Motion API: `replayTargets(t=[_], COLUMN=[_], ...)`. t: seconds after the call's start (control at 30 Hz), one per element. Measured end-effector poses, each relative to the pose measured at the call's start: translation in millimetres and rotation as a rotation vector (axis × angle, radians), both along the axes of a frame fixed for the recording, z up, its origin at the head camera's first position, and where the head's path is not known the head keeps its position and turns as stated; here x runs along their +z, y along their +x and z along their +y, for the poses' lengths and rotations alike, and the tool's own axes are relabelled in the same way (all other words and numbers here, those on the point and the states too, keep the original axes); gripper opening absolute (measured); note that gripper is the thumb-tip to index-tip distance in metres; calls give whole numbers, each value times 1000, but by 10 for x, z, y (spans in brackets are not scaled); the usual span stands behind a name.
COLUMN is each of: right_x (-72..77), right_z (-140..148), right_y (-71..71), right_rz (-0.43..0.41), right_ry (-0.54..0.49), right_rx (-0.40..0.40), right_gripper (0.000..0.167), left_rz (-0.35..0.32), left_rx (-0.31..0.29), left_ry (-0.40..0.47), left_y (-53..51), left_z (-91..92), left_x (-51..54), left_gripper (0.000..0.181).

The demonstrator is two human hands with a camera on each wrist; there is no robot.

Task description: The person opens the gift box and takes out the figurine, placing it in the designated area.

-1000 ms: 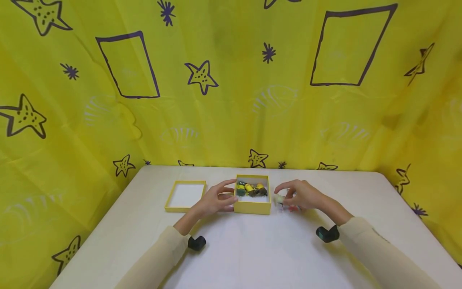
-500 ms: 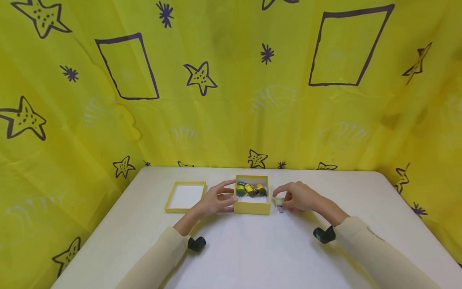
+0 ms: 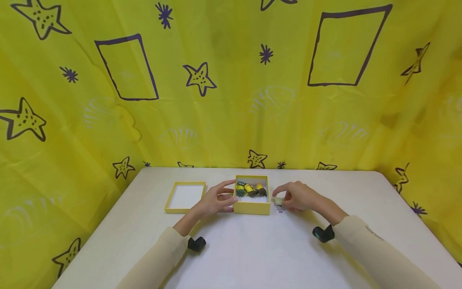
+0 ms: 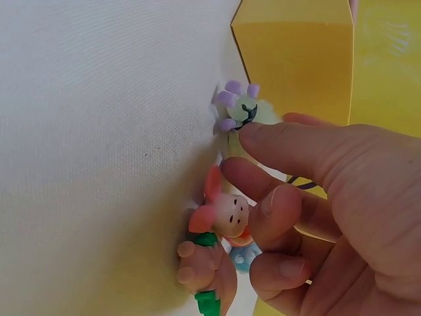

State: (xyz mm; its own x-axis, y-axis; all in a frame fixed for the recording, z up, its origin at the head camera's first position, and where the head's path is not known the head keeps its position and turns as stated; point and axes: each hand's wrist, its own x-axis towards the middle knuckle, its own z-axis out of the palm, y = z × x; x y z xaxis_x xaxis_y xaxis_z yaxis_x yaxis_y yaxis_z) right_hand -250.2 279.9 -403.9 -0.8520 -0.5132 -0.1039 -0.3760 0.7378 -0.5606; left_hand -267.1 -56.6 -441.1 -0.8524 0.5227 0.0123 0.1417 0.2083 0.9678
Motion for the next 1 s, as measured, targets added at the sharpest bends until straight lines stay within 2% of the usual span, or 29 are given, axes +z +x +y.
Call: replayTargets(t=[0.27,0.67,1.0], right_x=[48,51,69], right_z=[-45,-50,-30], right_y=[1,5,-9], right_rz=[5,-19,8], right_ry=[35,52,48], right_rx=[-3,-25,11], right_gripper=[34,36,36], left_rz=[18,-18,-28], left_rx=[-4,6,-1], left_ry=[-15,5,20], left_y=[-15,0,-5], left_z=[-8,4,17], left_x=[-23,0,-15], left_gripper=[69,71,70])
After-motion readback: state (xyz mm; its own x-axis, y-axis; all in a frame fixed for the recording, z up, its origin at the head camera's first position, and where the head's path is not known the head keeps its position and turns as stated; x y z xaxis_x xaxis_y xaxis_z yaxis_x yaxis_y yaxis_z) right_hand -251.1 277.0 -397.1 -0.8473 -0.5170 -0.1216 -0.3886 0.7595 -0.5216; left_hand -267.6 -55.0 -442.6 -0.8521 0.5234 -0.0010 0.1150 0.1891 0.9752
